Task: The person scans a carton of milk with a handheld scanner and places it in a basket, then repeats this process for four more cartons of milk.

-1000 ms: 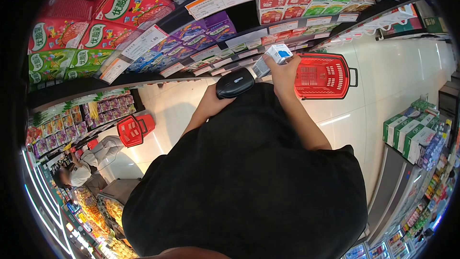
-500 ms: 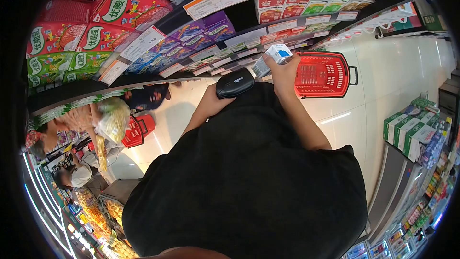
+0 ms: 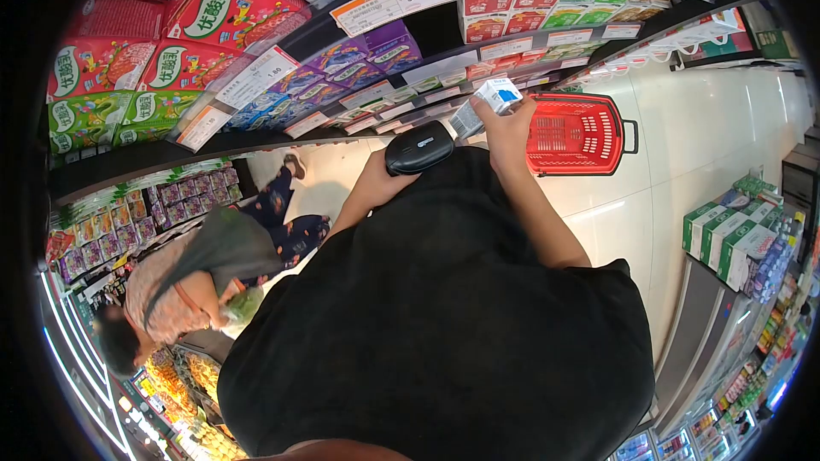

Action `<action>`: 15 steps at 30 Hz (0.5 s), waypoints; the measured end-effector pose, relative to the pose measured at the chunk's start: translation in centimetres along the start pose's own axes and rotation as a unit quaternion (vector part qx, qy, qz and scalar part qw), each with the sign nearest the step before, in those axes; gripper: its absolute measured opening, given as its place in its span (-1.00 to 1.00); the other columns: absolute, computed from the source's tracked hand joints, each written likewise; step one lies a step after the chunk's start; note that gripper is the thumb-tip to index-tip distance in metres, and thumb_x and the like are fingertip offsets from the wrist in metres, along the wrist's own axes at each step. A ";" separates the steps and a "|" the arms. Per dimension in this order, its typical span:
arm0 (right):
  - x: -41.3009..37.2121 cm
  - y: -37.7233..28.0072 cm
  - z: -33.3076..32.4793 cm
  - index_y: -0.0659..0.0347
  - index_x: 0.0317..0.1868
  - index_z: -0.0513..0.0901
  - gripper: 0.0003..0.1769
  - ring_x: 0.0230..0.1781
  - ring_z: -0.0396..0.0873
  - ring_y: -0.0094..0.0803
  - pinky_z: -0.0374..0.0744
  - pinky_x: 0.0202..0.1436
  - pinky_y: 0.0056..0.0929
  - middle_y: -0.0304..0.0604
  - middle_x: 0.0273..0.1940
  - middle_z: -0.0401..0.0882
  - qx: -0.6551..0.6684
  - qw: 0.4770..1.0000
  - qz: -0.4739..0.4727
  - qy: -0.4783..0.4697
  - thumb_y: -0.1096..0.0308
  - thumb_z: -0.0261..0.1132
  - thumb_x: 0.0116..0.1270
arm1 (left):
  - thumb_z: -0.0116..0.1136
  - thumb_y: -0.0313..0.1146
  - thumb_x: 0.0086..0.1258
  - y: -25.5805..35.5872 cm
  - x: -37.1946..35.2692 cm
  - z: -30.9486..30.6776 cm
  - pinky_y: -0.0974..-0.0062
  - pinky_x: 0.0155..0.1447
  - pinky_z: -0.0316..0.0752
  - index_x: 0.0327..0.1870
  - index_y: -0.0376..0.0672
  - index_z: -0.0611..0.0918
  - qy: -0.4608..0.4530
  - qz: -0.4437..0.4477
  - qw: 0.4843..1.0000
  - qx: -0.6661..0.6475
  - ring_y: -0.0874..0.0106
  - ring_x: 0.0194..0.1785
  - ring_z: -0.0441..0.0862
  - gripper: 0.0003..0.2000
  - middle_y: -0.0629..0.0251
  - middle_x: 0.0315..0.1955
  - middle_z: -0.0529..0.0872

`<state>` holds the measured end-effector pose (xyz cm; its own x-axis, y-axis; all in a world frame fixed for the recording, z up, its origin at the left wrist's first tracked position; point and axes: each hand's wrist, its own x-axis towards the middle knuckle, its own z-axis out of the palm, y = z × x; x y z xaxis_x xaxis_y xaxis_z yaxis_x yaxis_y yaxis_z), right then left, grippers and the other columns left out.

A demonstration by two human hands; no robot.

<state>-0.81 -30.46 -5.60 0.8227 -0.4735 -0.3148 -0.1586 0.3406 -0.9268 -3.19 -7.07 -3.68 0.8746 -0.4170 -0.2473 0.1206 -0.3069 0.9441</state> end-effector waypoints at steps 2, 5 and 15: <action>-0.1 0.3 0.0 0.41 0.20 0.20 -0.33 0.05 0.54 -0.31 0.58 0.10 -0.34 -0.02 0.04 0.45 -0.016 1.000 -0.021 0.002 0.43 0.43 0.25 | 0.40 -0.37 0.06 -0.2 0.0 0.0 0.40 0.09 0.51 0.00 -0.39 0.62 0.001 -0.001 1.000 0.001 0.28 -0.07 0.71 -0.54 0.04 -0.19 0.75; 1.0 1.8 -1.3 0.34 0.27 0.30 -0.39 0.12 0.54 -0.17 0.50 0.24 -0.13 0.00 0.12 0.49 0.184 0.974 0.045 -0.125 0.06 0.22 0.45 | 0.41 -0.37 0.06 -0.3 0.1 0.0 0.40 0.08 0.51 0.00 -0.39 0.62 -0.007 -0.001 1.000 -0.005 0.30 -0.07 0.71 -0.54 0.04 -0.19 0.75; 0.7 1.1 -2.3 0.16 0.33 0.38 -0.38 0.04 0.61 -0.08 0.60 0.10 0.08 0.04 0.15 0.56 0.327 0.875 0.271 -0.232 -0.14 -0.08 0.53 | 0.41 -0.44 0.08 0.1 -0.1 -0.6 0.45 0.10 0.49 0.01 -0.36 0.63 -0.046 -0.018 0.998 -0.036 0.44 -0.04 0.66 -0.57 0.14 -0.16 0.76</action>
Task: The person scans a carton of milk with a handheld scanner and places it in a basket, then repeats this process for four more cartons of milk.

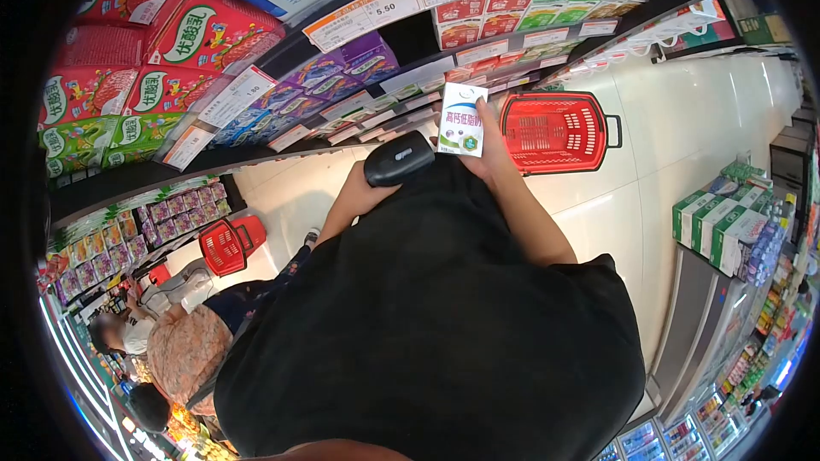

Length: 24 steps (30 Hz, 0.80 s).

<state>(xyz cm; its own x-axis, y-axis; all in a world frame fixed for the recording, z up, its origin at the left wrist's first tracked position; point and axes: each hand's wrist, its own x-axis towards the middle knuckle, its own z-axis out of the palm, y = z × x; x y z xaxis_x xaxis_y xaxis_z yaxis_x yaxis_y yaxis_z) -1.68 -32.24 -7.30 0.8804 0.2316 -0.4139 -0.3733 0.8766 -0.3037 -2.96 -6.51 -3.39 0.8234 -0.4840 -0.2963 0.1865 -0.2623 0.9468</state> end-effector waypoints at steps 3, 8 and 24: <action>0.1 0.3 0.5 0.21 0.23 0.45 -0.47 0.02 0.64 -0.13 0.63 0.07 0.03 -0.03 0.03 0.63 -0.051 0.997 -0.004 0.060 -0.05 0.02 0.52 | 0.46 -0.46 0.04 0.0 -0.4 -1.0 0.45 0.14 0.49 0.03 -0.35 0.62 -0.049 -0.006 0.999 -0.015 0.46 -0.01 0.64 -0.53 0.18 -0.13 0.75; 0.9 0.9 0.5 0.17 0.31 0.40 -0.46 0.10 0.61 -0.23 0.56 0.21 -0.14 -0.08 0.13 0.61 -0.048 0.996 0.014 0.075 -0.04 -0.02 0.55 | 0.56 -0.47 -0.03 2.0 0.8 -1.4 0.39 0.31 0.40 0.27 -0.33 0.47 -0.066 0.031 0.993 -0.096 0.38 0.17 0.54 -0.26 0.17 0.08 0.65; -2.2 -7.2 8.8 0.29 0.26 0.44 -0.21 -0.14 0.67 -0.04 0.67 -0.06 -0.15 0.14 -0.03 0.61 -0.130 0.980 -0.136 -0.060 -0.18 0.14 0.21 | 0.48 -0.41 0.06 -0.4 0.9 -1.3 0.43 0.13 0.49 0.03 -0.38 0.62 -0.072 0.066 0.994 -0.041 0.43 0.03 0.64 -0.52 0.16 -0.07 0.74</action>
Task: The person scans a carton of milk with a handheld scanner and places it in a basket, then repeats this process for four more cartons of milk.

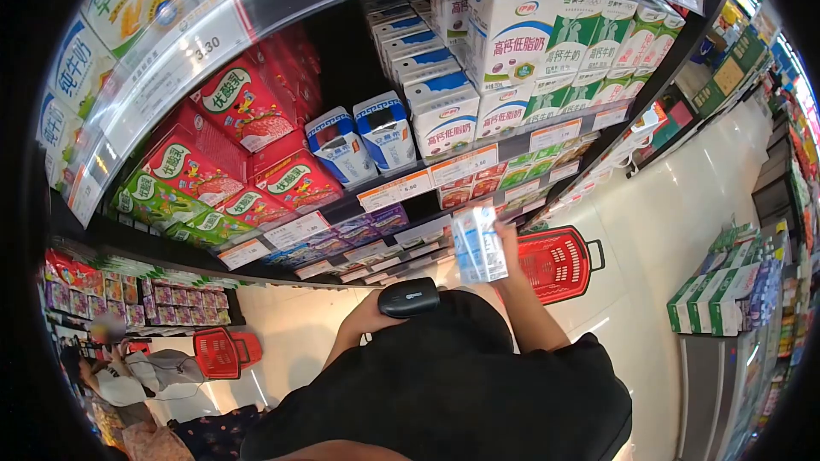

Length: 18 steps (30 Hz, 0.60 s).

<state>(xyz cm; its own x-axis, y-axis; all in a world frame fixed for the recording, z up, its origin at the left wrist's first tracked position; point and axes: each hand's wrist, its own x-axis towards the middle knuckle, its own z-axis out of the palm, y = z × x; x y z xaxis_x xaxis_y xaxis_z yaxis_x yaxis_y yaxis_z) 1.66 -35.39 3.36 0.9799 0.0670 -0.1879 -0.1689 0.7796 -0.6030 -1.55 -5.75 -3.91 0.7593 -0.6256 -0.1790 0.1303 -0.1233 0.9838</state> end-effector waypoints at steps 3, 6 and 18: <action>1.2 -5.0 0.0 0.39 0.29 0.36 -0.17 -0.06 0.67 -0.11 0.67 0.01 -0.21 0.16 0.03 0.59 0.007 0.992 -0.067 -0.107 -0.09 0.26 0.20 | 0.47 -0.41 0.05 1.7 0.1 0.2 0.43 0.10 0.51 -0.01 -0.35 0.65 -0.029 -0.017 0.999 -0.028 0.40 -0.02 0.66 -0.56 0.16 -0.14 0.76; -1.4 -10.4 9.7 0.42 0.29 0.35 -0.11 0.01 0.65 -0.17 0.65 0.05 -0.22 0.11 0.06 0.58 -0.115 0.923 -0.340 -0.139 0.03 0.47 0.07 | 0.45 -0.41 0.05 1.6 0.3 0.4 0.44 0.09 0.51 -0.02 -0.31 0.66 -0.037 0.003 0.999 0.002 0.40 -0.04 0.67 -0.57 0.19 -0.17 0.77; 4.1 -11.7 20.2 0.16 0.14 0.39 -0.16 0.11 0.49 -0.12 0.59 0.10 -0.28 0.06 0.14 0.34 -0.480 0.372 -0.794 0.002 0.43 0.65 -0.18 | 0.40 -0.38 0.09 1.4 1.2 1.1 0.44 0.17 0.48 0.09 -0.30 0.62 -0.037 -0.019 0.996 0.077 0.45 0.02 0.62 -0.52 0.22 -0.08 0.74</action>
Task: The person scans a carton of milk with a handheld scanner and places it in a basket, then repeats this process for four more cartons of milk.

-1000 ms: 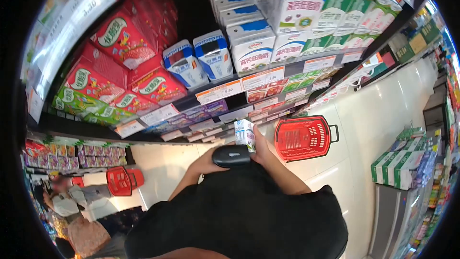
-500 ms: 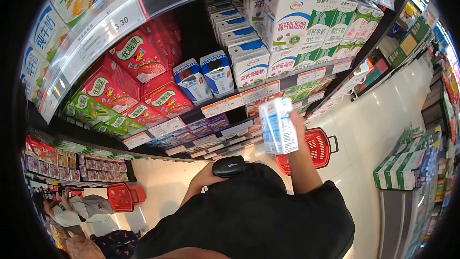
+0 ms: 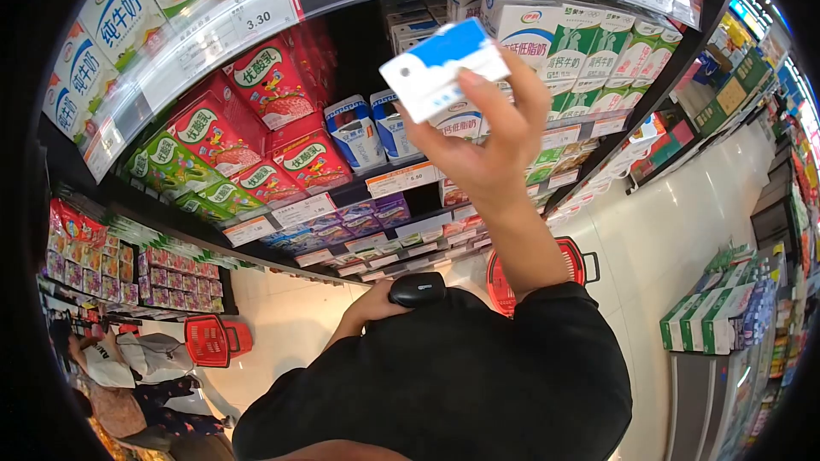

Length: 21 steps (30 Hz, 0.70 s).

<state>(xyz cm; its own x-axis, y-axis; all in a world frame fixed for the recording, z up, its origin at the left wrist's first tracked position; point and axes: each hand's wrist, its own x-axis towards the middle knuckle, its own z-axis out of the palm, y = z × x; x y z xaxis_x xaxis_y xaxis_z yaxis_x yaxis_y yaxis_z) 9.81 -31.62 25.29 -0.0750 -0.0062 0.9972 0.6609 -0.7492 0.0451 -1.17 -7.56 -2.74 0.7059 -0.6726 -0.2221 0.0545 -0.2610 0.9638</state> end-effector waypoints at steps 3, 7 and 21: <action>0.1 0.4 1.4 0.11 0.07 0.54 -0.24 0.21 0.35 -0.02 0.40 0.20 -0.08 0.00 0.13 0.41 -0.054 0.998 -0.006 0.011 0.30 0.67 -0.23 | 0.41 -0.38 0.09 -1.1 0.1 0.3 0.44 0.18 0.47 0.09 -0.30 0.62 0.006 0.005 1.000 0.015 0.44 0.04 0.62 -0.52 0.21 -0.07 0.74; 1.5 1.0 1.8 0.10 0.03 0.60 -0.31 0.32 0.20 0.09 0.20 0.33 0.09 -0.08 0.18 0.40 -0.139 0.990 0.015 0.013 0.21 0.66 -0.17 | 0.43 -0.40 0.09 0.9 -0.3 0.1 0.44 0.19 0.47 0.08 -0.30 0.62 0.012 -0.002 0.999 -0.036 0.43 0.04 0.63 -0.52 0.21 -0.07 0.74; 1.5 3.2 2.9 0.19 0.01 0.58 -0.44 0.22 0.43 0.01 0.26 0.35 0.02 -0.05 0.05 0.56 -0.147 0.989 -0.013 -0.021 0.32 0.53 -0.06 | 0.42 -0.37 0.06 -0.6 -0.5 0.0 0.42 0.15 0.49 0.08 -0.29 0.63 0.048 0.025 0.998 0.016 0.45 -0.01 0.63 -0.51 0.20 -0.12 0.75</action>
<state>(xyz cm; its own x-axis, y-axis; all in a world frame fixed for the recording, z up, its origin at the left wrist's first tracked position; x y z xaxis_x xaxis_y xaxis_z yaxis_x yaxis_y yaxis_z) 14.00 -32.11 27.15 -0.0542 0.0373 0.9978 0.4136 -0.9087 0.0564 -1.53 -7.05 -3.19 0.7722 -0.6158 -0.1569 -0.0043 -0.2519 0.9677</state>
